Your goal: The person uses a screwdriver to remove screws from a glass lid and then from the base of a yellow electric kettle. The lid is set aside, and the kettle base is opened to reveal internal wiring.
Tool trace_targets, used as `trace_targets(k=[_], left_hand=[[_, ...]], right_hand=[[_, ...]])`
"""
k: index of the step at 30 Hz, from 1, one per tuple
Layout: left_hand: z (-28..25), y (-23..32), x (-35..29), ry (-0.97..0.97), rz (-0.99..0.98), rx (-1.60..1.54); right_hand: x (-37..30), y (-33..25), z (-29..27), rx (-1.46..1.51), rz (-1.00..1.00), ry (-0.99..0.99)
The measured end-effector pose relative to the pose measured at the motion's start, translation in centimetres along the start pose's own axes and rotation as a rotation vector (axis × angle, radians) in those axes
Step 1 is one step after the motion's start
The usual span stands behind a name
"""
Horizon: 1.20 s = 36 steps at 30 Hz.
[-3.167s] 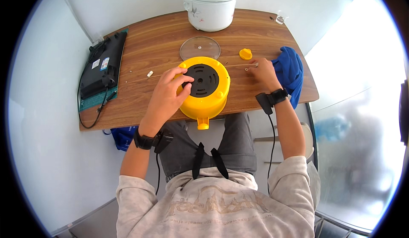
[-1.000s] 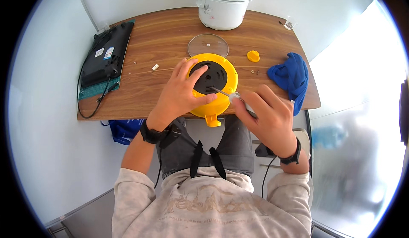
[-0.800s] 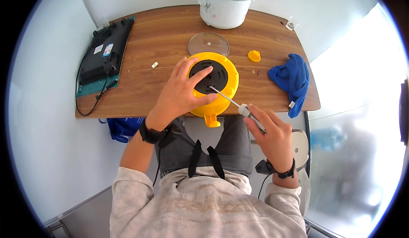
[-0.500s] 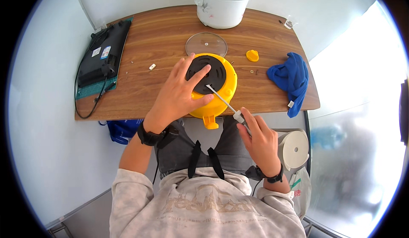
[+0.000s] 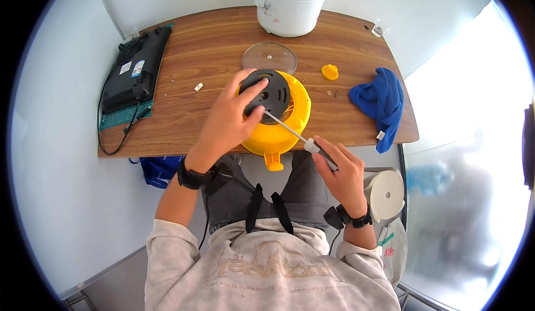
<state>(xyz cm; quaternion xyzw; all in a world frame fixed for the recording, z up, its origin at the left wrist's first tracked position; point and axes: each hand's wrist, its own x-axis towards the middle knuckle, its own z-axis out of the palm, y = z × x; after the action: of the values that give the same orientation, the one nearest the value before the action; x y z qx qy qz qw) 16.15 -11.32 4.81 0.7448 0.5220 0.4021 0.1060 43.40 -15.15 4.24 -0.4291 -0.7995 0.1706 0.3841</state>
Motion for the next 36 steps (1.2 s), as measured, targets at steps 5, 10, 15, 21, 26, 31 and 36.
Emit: trace_targets(k=[5,10,15,21,26,31,36], left_hand=[[-1.8,0.0,0.9,0.262,0.018,0.001],[-3.1,-0.9,1.2,0.393,0.05,-0.092],[-4.9,-1.5,0.2,0.13,-0.416,-0.555],[-3.7,-5.2,-1.7,-0.128,-0.526,-0.324],[-2.7,-5.3,-3.9,-0.265,-0.588,-0.312],[-2.0,-4.9,-5.1,-0.3,-0.689,-0.483],[-1.6,-5.0,-5.8,-0.237,-0.683,-0.611]], right_hand=[[-0.1,-0.1,0.0,0.056,-0.004,0.029],[-1.8,1.1,-0.2,0.234,0.278,0.12],[-1.4,3.2,0.6,0.663,0.39,0.096],[-1.0,5.2,2.8,0.77,0.568,-0.116],[0.6,4.2,4.3,0.708,0.634,-0.122],[1.2,4.6,5.5,0.561,0.512,-0.217],[2.0,3.6,5.5,0.588,0.567,-0.23]])
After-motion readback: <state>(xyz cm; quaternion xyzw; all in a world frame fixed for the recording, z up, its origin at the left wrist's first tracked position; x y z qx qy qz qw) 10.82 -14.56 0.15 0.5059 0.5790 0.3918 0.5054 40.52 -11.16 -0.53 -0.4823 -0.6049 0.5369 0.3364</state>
